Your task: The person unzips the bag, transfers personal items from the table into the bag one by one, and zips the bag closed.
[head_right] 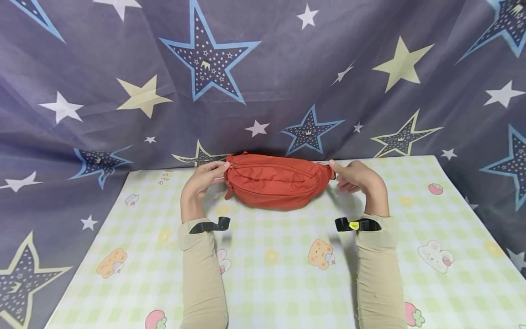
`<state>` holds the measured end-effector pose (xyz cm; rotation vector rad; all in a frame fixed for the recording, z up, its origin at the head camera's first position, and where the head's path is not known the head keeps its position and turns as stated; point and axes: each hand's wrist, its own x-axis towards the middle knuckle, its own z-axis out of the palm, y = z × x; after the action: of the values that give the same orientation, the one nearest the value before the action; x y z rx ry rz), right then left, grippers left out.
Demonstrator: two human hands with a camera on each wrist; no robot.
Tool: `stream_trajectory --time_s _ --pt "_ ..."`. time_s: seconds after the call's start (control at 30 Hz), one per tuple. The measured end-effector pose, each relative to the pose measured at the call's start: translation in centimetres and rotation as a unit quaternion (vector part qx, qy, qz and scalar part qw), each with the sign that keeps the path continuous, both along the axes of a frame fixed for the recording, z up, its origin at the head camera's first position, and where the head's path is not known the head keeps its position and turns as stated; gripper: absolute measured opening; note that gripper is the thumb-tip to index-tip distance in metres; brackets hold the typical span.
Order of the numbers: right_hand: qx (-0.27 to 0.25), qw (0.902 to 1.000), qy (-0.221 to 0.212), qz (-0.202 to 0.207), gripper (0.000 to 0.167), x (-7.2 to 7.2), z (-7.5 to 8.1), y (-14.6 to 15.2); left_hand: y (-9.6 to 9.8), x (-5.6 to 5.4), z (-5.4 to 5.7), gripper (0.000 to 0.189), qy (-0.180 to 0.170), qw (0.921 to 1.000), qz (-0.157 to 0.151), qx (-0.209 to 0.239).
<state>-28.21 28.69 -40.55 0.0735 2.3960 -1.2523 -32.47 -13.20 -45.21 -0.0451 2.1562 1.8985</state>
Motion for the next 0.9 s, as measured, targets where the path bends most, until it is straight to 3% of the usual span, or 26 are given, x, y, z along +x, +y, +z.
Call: stream_trajectory --time_s 0.1,0.23,0.5,0.63,0.9 --pt "-0.054 0.9980 -0.032 -0.012 0.068 -0.9 -1.4 -0.4 0.4 -0.1 0.0 0.045 -0.005 1.0000 0.003 0.006" --pt "-0.129 0.9902 -0.024 -0.049 0.068 -1.9 -2.6 -1.6 0.9 -0.3 0.2 0.042 -0.012 0.9996 0.019 0.017" --pt "-0.184 0.9814 -0.027 -0.046 0.065 -1.9 -2.5 -1.8 1.6 -0.5 0.7 0.046 -0.037 0.9970 0.065 0.018" --pt "-0.163 0.9855 -0.035 -0.032 0.061 -1.4 -2.2 -2.1 1.9 0.0 0.9 0.039 -0.043 0.9949 0.091 0.007" --pt "-0.055 0.9968 0.011 -0.057 0.059 -0.6 -1.1 -3.5 2.3 0.8 1.5 0.039 -0.009 0.9951 0.094 -0.030"
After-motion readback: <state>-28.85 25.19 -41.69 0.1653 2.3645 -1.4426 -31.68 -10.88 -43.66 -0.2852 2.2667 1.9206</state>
